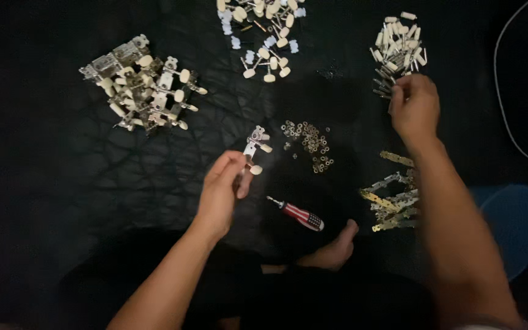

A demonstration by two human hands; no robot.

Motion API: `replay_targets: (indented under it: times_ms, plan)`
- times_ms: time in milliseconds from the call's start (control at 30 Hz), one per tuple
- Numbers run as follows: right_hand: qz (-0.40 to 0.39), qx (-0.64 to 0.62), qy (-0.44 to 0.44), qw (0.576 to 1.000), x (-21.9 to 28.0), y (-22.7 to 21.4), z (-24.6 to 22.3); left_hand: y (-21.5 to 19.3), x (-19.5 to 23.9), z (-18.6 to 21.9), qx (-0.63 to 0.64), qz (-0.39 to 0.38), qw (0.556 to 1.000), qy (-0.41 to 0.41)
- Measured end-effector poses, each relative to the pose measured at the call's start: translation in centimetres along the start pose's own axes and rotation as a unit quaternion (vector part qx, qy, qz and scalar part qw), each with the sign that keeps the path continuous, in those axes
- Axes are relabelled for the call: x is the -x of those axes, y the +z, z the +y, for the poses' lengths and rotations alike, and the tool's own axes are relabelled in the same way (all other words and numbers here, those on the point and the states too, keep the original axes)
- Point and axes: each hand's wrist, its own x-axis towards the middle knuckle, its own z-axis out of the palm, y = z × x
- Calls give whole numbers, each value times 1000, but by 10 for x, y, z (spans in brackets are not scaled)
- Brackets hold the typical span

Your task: The person assembles guitar tuning pegs by inserting metal shafts and white knobs into a metal tuner block, then securing them with a screwdriver. They repeat this process for multiple units, picking parts from piles on the floor.

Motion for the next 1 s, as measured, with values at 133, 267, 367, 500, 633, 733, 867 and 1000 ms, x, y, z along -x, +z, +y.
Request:
replay_targets:
  times_ms: [133,267,367,500,633,733,867,1000]
  plan:
    - [7,-41,-31,999,16,-60,-89,3,11,10,122,-59,989,-51]
    - [-10,-80,-83,993,34,-89,-145,7,14,16,193,-108,971,-95]
    - [-28,-95,-114,989,48,-83,-161,5,11,8,174,-114,974,-87]
    - [-86,-26,-55,994,47,-43,-136,2,7,-9,92,-118,986,-74]
    - [-162,-23,92,982,37,-40,-104,6,17,3,35,-145,986,-69]
    - [-84,-59,126,987,33,-25,-57,12,24,25,30,-155,980,-118]
    - [9,-9,38,999,27,-2,7,13,23,24,-13,-157,980,-120]
    - [118,-8,-82,990,33,27,44,13,20,14,-19,-144,981,-132]
